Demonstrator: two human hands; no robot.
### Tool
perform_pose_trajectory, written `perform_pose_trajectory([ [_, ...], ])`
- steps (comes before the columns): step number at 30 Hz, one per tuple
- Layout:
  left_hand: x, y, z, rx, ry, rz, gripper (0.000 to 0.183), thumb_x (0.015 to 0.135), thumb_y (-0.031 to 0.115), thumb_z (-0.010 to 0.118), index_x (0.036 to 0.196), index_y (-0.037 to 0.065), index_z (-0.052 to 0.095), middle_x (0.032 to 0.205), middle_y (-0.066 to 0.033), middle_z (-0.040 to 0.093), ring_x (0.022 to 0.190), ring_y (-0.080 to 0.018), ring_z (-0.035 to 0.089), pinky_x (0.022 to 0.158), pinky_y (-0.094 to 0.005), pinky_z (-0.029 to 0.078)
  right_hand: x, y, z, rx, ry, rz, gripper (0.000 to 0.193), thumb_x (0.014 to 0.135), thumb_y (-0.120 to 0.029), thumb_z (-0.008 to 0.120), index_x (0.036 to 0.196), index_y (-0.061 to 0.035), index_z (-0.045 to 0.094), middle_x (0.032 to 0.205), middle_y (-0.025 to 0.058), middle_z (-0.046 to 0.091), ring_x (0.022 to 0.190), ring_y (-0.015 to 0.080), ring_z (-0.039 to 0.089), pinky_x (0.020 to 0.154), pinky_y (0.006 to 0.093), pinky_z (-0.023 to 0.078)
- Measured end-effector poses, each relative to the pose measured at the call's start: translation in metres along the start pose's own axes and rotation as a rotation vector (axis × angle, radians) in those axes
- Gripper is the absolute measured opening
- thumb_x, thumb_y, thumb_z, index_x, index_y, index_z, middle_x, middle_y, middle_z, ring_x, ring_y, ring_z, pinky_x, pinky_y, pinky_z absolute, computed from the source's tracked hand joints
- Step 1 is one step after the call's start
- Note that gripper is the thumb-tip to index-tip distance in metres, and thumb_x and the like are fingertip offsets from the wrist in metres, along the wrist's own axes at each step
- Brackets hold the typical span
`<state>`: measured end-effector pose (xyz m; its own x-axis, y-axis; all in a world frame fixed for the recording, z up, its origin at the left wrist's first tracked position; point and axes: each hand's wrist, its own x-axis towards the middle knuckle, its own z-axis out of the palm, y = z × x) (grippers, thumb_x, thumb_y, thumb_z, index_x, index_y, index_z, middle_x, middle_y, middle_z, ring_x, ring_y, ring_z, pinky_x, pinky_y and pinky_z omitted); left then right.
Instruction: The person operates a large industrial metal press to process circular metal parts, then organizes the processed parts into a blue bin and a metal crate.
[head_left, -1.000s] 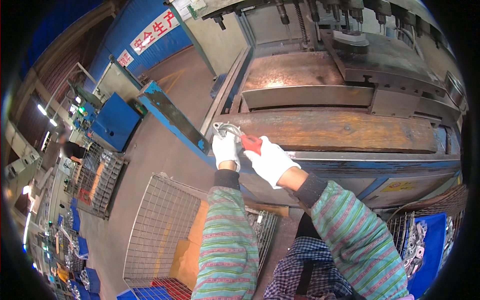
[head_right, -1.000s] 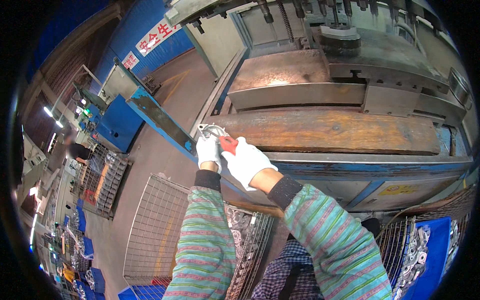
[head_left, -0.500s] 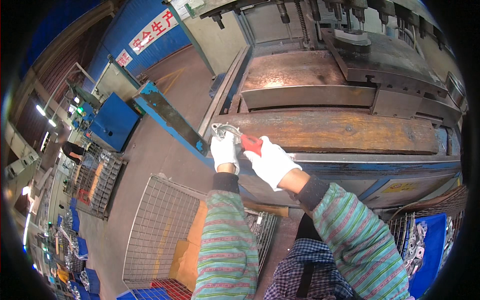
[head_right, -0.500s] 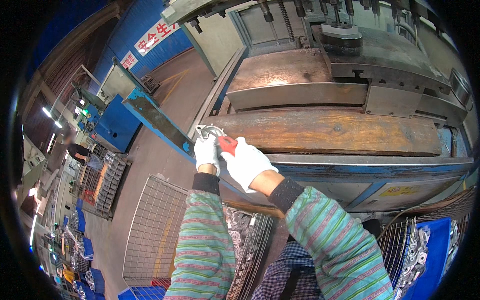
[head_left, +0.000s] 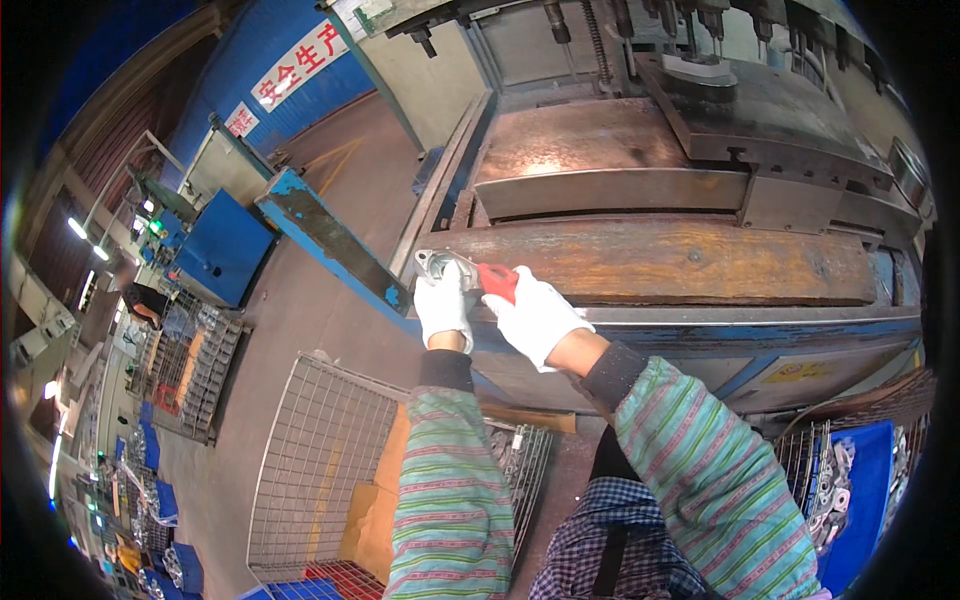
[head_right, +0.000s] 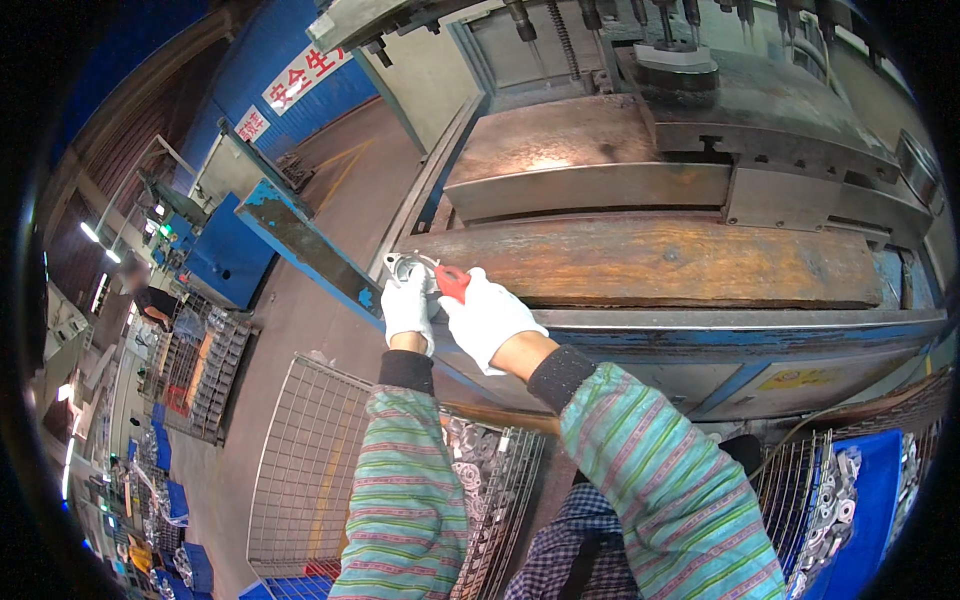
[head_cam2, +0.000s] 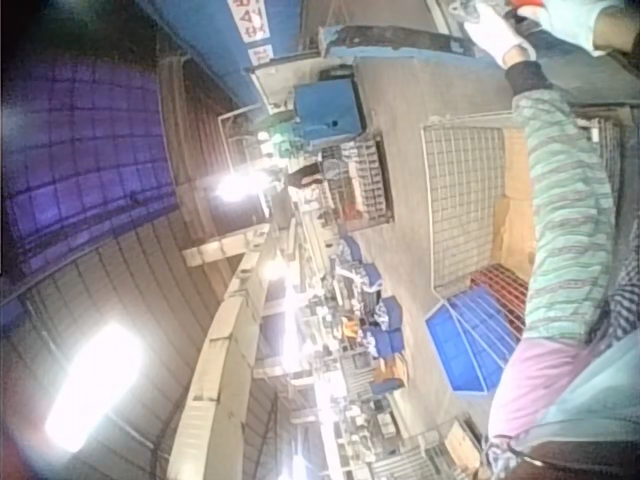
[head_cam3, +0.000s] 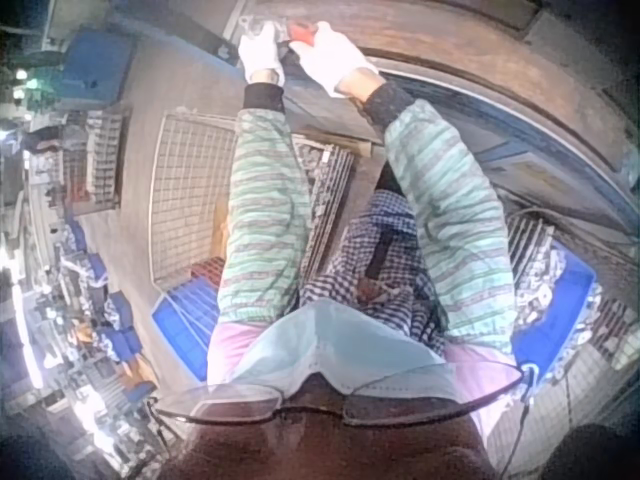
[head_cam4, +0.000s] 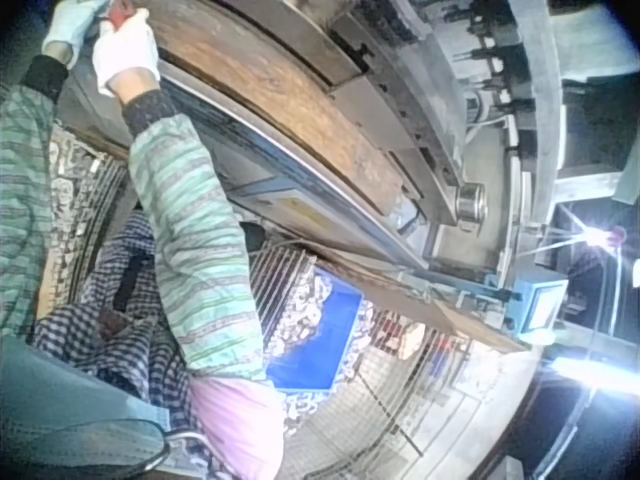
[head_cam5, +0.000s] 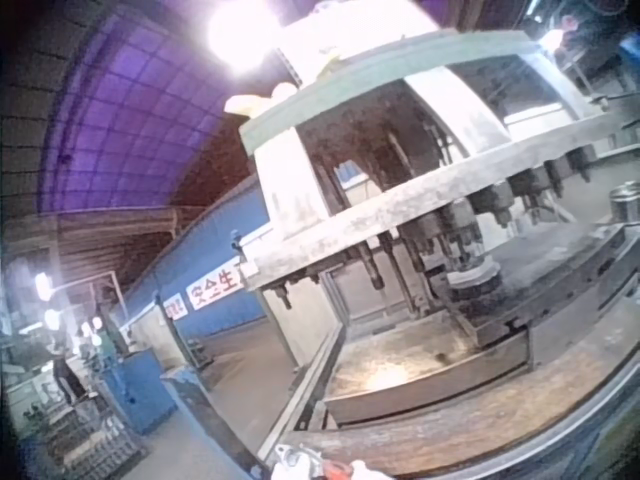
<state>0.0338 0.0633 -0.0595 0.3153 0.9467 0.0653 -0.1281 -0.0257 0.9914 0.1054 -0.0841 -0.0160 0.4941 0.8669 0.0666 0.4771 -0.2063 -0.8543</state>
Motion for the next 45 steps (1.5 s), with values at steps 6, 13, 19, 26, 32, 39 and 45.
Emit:
perform_pose_trajectory([
  [6,0.003,-0.003,-0.001,-0.044,-0.004,-0.005,0.032,0.083,0.009,0.057,0.114,0.001,0.049,0.103,-0.0065,0.057,0.089,-0.0163,0.055,0.078,-0.0293,0.046,0.003,0.0,0.0,-0.022,-0.006,-0.008,0.041,0.088,-0.035,0.047,0.104,0.0022,0.042,0.091,0.0278,0.059,0.088,0.0417,0.058,0.076,0.044,0.046],
  [13,-0.001,0.001,0.001,-0.06,0.001,-0.002,0.032,0.083,0.009,0.057,0.113,0.001,0.05,0.102,-0.0065,0.057,0.088,-0.0166,0.056,0.076,-0.0298,0.047,-0.01,0.01,-0.005,-0.009,0.045,0.027,0.041,0.087,-0.034,0.048,0.104,0.0029,0.042,0.089,0.0284,0.059,0.086,0.0425,0.058,0.074,0.0442,0.046],
  [19,0.002,-0.001,0.0,-0.109,-0.063,-0.008,0.03,0.083,0.008,0.056,0.112,0.002,0.05,0.1,-0.0067,0.058,0.085,-0.0165,0.057,0.074,-0.0302,0.048,-0.045,0.032,-0.019,0.016,-0.001,0.098,0.04,0.087,-0.033,0.05,0.102,0.0036,0.043,0.088,0.0287,0.059,0.085,0.0421,0.058,0.073,0.0443,0.046],
  [26,0.005,-0.007,0.0,-0.033,-0.021,0.06,0.024,0.084,0.008,0.055,0.107,0.004,0.055,0.096,-0.0062,0.061,0.083,-0.0169,0.06,0.074,-0.0298,0.049,-0.056,0.045,-0.007,-0.008,0.014,0.015,0.043,0.087,-0.036,0.048,0.103,0.004,0.042,0.083,0.0278,0.06,0.081,0.0423,0.059,0.07,0.0441,0.047],
  [32,0.007,-0.008,-0.001,-0.022,-0.02,0.071,0.025,0.084,0.009,0.055,0.109,0.004,0.054,0.096,-0.0058,0.061,0.083,-0.0165,0.06,0.074,-0.0292,0.049,-0.05,0.042,-0.011,-0.033,0.002,0.06,0.042,0.087,-0.035,0.048,0.104,0.0032,0.042,0.084,0.0276,0.06,0.081,0.0419,0.059,0.071,0.0447,0.047],
  [39,-0.001,0.001,0.002,-0.03,-0.021,0.043,0.027,0.084,0.009,0.055,0.11,0.003,0.053,0.098,-0.0064,0.06,0.084,-0.0168,0.059,0.074,-0.0288,0.049,-0.039,0.034,-0.013,-0.042,0.021,0.088,0.04,0.087,-0.034,0.048,0.104,0.0024,0.042,0.086,0.0266,0.06,0.083,0.0408,0.059,0.072,0.044,0.047],
  [45,-0.006,0.003,0.0,-0.017,-0.181,0.093,0.018,0.088,0.012,0.049,0.103,0.006,0.054,0.095,-0.0033,0.058,0.08,-0.0157,0.058,0.071,-0.0286,0.049,-0.045,0.033,-0.019,-0.005,-0.006,0.065,0.037,0.087,-0.031,0.049,0.099,0.0031,0.045,0.09,0.0258,0.06,0.085,0.0397,0.059,0.073,0.0432,0.047],
])
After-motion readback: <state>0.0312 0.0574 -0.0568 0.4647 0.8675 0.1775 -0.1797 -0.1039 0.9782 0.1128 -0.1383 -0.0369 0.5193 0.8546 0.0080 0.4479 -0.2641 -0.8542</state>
